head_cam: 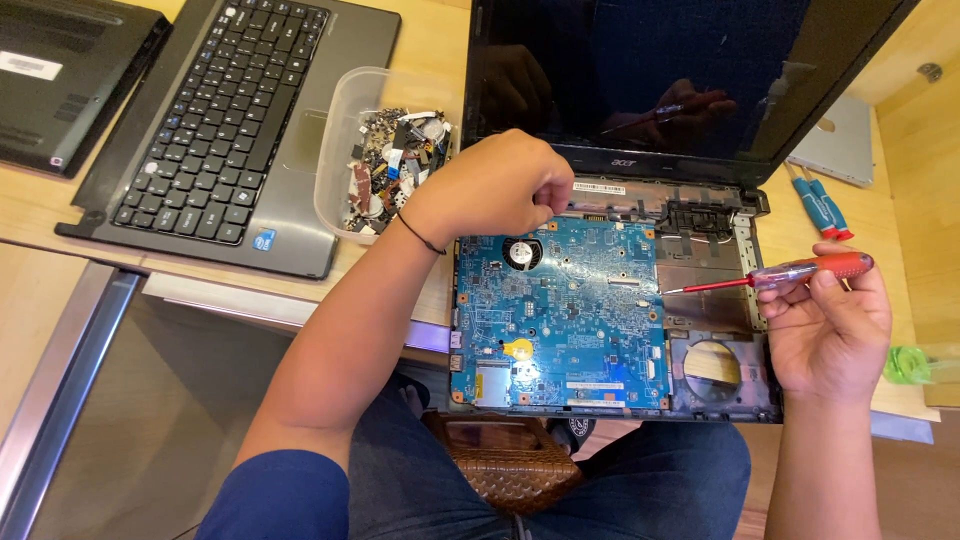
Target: Disassembling a laptop by removing internal screws with a screwdriver and disconnecting various internal cables and components.
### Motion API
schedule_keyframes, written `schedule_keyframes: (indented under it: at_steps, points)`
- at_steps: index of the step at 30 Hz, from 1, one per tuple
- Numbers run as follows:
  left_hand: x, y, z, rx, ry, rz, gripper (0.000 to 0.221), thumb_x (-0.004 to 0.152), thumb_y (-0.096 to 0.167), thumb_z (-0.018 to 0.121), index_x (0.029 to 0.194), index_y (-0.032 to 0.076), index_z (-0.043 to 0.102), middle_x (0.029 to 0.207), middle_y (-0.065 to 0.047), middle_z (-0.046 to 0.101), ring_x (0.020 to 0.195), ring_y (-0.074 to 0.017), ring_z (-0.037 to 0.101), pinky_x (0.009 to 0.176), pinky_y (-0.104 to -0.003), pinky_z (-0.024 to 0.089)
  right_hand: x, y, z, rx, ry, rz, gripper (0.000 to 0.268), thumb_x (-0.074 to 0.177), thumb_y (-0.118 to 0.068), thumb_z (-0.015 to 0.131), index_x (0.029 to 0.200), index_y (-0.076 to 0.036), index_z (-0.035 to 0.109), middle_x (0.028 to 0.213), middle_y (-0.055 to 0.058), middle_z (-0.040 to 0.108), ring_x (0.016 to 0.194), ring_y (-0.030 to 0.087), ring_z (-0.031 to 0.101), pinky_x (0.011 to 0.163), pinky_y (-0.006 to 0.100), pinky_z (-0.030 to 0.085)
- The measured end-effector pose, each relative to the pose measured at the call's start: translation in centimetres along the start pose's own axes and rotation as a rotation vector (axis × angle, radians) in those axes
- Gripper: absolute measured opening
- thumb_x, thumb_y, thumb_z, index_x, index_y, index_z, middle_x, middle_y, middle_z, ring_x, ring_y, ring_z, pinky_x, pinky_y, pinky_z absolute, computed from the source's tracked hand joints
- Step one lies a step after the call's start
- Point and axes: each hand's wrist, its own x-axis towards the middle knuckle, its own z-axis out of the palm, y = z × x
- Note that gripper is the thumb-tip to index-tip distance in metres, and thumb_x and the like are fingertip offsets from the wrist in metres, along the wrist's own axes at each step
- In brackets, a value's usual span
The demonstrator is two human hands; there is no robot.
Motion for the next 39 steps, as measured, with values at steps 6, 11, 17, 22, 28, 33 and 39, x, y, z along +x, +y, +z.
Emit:
schedule_keyframes:
  at_steps: [6,11,17,22,28,33,39]
  points:
    - [0.7,-0.7,2.2,0.245,0.008,-0.025,0.025,0.068,-0.004,0.058,0.07,0.02,0.066,0.068,0.005,0.065,0.075,-0.0226,0.057,0.05,-0.039,0.045,-0.1,0.1,-0.6,0.028,0.004,0.01,0.03,0.088,-0.015,0.066,0.116,-0.01,0.059,0.082,0.015,0.063,0.069,0.025,0.065,0.06,0.027,0.053]
    - [0.9,-0.6,2.9,0.286,0.004,-0.007,0.027,0.064,-0.007,0.062,0.067,0.02,0.062,0.072,0.005,0.063,0.078,-0.0233,0.053,0.047,-0.038,0.042,-0.1,0.0,-0.7,0.016,0.016,0.006,0.029,0.088,-0.015,0.065,0.116,-0.01,0.059,0.08,0.014,0.062,0.067,0.024,0.063,0.06,0.028,0.052]
    - [0.8,-0.1,3.0,0.318,-0.03,-0.04,0.035,0.06,-0.013,0.058,0.065,0.021,0.055,0.073,0.007,0.062,0.077,-0.0213,0.052,0.049,-0.038,0.041,-0.3,-0.1,-0.4,0.02,0.036,0.017,0.029,0.088,-0.016,0.065,0.116,-0.011,0.059,0.079,0.013,0.062,0.066,0.023,0.062,0.058,0.027,0.052]
    - [0.9,0.6,3.2,0.369,-0.039,-0.073,0.026,0.068,-0.004,0.055,0.071,0.021,0.06,0.074,0.003,0.061,0.079,-0.0267,0.057,0.05,-0.042,0.046,-0.3,-0.2,-0.4,0.026,0.02,0.0,0.028,0.089,-0.015,0.064,0.116,-0.011,0.058,0.079,0.013,0.061,0.065,0.023,0.061,0.057,0.027,0.05]
    - [0.9,0.3,3.4,0.329,0.019,-0.046,0.03,0.065,-0.005,0.053,0.065,0.023,0.063,0.065,0.007,0.063,0.071,-0.0233,0.06,0.045,-0.04,0.046,-0.3,-0.3,-0.5,0.031,0.031,0.005,0.027,0.089,-0.015,0.064,0.116,-0.011,0.058,0.079,0.014,0.061,0.065,0.024,0.061,0.055,0.027,0.049]
    - [0.7,0.5,2.6,0.323,-0.009,-0.096,0.035,0.059,-0.008,0.054,0.07,0.024,0.066,0.067,0.006,0.063,0.073,-0.0271,0.06,0.044,-0.043,0.044,-0.4,-0.3,-0.5,0.011,0.034,0.007,0.027,0.09,-0.016,0.063,0.116,-0.012,0.057,0.079,0.014,0.061,0.063,0.024,0.06,0.054,0.027,0.048]
    - [0.6,0.5,2.3,0.36,-0.032,-0.098,0.038,0.064,-0.006,0.057,0.078,0.027,0.07,0.072,0.009,0.066,0.08,-0.0284,0.059,0.045,-0.045,0.045,-0.4,-0.4,-0.5,0.025,0.032,0.005,0.027,0.089,-0.015,0.063,0.115,-0.011,0.057,0.08,0.015,0.062,0.063,0.024,0.06,0.054,0.027,0.047]
